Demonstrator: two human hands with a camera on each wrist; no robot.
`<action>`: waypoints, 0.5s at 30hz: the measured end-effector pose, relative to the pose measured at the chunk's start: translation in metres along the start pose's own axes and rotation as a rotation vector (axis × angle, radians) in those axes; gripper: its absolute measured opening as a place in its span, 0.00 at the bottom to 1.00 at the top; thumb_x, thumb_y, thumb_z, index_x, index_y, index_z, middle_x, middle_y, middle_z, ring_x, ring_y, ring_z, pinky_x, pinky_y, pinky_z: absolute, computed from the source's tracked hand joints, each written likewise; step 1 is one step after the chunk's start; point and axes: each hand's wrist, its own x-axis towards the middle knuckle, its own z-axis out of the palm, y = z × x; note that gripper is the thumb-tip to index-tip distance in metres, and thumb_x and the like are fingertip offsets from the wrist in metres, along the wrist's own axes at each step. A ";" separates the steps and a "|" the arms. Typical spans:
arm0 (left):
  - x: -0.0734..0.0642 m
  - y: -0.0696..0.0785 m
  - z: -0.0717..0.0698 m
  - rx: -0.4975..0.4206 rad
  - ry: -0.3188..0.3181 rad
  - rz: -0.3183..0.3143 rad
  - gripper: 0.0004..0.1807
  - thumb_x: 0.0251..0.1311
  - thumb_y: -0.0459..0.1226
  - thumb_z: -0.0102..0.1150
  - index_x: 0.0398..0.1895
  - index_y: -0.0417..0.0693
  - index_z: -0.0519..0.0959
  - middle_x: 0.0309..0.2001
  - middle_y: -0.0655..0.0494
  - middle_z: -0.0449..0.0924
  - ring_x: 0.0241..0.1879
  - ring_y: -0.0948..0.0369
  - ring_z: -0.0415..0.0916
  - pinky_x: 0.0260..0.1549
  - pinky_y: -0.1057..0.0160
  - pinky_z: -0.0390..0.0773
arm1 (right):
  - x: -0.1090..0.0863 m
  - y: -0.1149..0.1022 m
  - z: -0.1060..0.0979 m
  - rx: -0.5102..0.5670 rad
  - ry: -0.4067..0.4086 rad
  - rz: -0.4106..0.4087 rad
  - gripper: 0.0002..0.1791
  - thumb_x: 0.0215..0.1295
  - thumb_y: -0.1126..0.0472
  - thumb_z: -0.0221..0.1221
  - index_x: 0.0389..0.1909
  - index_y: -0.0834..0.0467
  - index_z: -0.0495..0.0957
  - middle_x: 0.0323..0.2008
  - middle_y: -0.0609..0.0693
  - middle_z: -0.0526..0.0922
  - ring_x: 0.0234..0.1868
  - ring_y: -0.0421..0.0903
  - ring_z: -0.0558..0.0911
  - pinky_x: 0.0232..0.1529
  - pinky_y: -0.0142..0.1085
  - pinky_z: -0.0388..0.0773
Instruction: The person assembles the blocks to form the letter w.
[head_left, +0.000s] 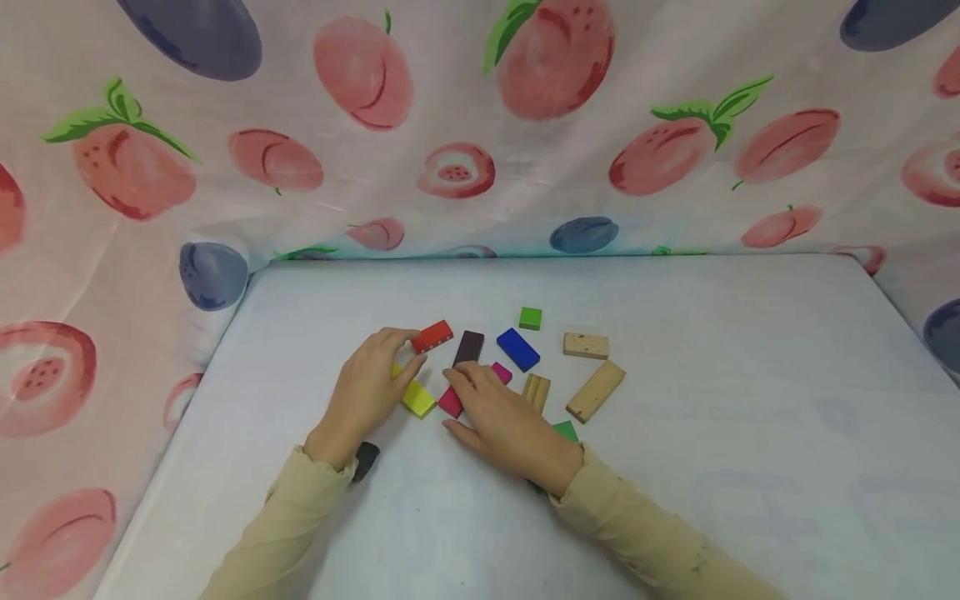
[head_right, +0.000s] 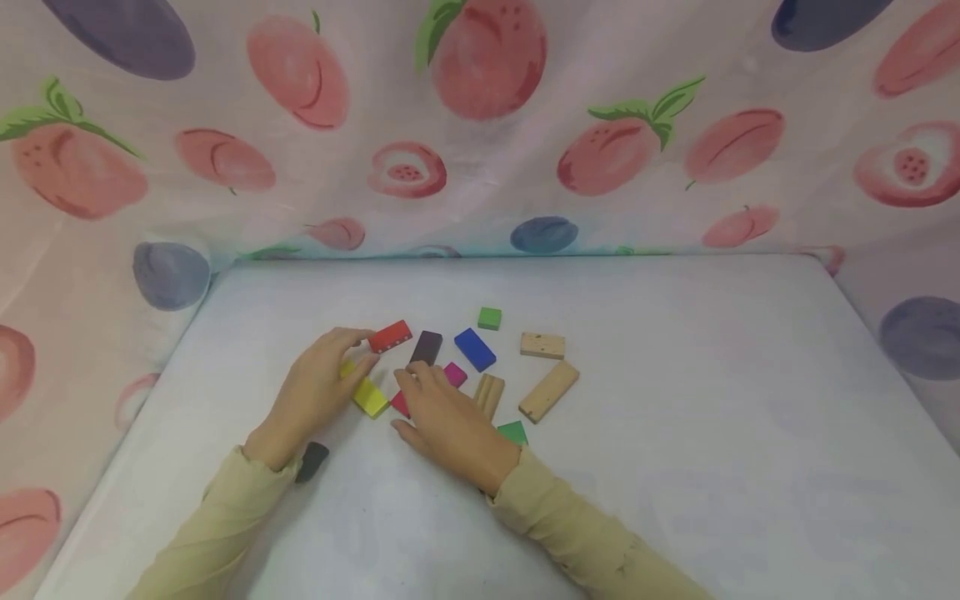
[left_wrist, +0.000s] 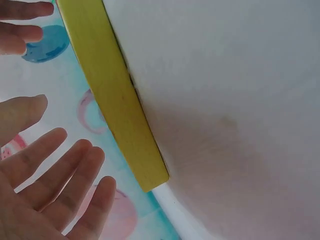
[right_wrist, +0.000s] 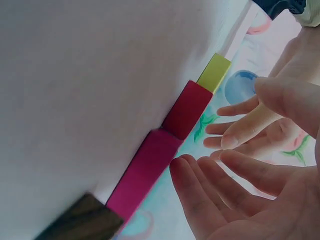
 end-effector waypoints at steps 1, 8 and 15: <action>0.001 -0.001 0.000 -0.001 -0.006 -0.003 0.21 0.63 0.40 0.66 0.57 0.43 0.79 0.55 0.47 0.81 0.53 0.50 0.78 0.52 0.48 0.81 | 0.001 0.000 0.001 0.005 0.001 -0.002 0.34 0.69 0.48 0.61 0.70 0.60 0.66 0.66 0.56 0.69 0.65 0.50 0.72 0.62 0.41 0.77; 0.010 -0.006 -0.003 -0.019 -0.086 -0.061 0.23 0.64 0.42 0.66 0.59 0.44 0.78 0.56 0.46 0.80 0.55 0.49 0.77 0.57 0.46 0.78 | 0.010 -0.005 0.004 0.042 0.026 -0.041 0.33 0.67 0.50 0.64 0.67 0.61 0.68 0.62 0.55 0.71 0.59 0.47 0.72 0.56 0.35 0.80; 0.021 -0.014 -0.004 -0.066 -0.138 -0.079 0.22 0.64 0.42 0.65 0.59 0.43 0.79 0.54 0.46 0.81 0.54 0.49 0.77 0.58 0.47 0.77 | 0.019 -0.012 0.008 0.068 0.014 -0.060 0.32 0.67 0.51 0.63 0.67 0.61 0.68 0.61 0.54 0.72 0.57 0.46 0.71 0.55 0.32 0.79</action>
